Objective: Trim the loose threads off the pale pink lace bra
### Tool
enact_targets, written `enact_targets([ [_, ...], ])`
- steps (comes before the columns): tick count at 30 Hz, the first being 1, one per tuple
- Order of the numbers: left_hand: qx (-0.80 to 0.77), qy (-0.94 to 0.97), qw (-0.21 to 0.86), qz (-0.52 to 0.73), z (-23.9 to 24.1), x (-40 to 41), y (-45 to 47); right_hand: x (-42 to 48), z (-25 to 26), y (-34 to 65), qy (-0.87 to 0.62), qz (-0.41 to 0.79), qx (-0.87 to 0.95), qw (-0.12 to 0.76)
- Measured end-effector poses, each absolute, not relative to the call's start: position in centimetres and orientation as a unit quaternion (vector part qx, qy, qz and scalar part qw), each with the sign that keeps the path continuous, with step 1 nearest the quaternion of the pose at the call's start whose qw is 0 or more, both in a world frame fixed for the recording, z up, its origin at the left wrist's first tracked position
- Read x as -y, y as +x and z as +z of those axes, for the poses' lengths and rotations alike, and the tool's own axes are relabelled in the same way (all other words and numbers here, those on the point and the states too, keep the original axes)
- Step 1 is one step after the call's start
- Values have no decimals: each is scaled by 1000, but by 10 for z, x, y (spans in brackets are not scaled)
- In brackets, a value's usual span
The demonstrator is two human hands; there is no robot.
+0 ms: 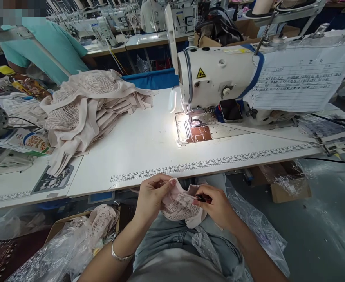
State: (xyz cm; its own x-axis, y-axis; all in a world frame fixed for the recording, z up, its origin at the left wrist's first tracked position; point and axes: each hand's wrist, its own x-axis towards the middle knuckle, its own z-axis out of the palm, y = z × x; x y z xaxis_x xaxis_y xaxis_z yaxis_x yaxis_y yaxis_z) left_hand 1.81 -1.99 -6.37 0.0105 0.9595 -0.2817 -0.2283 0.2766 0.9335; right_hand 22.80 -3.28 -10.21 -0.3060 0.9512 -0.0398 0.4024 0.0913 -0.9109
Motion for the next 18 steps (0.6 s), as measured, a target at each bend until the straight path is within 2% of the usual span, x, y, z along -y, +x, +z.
enact_targets([
  [7,-509,363,607,490,-62,20,17,29,-99,229,-501,399,688,340],
  [18,-498,349,626,488,-61,20,18,29,-101,230,-513,373,700,328],
])
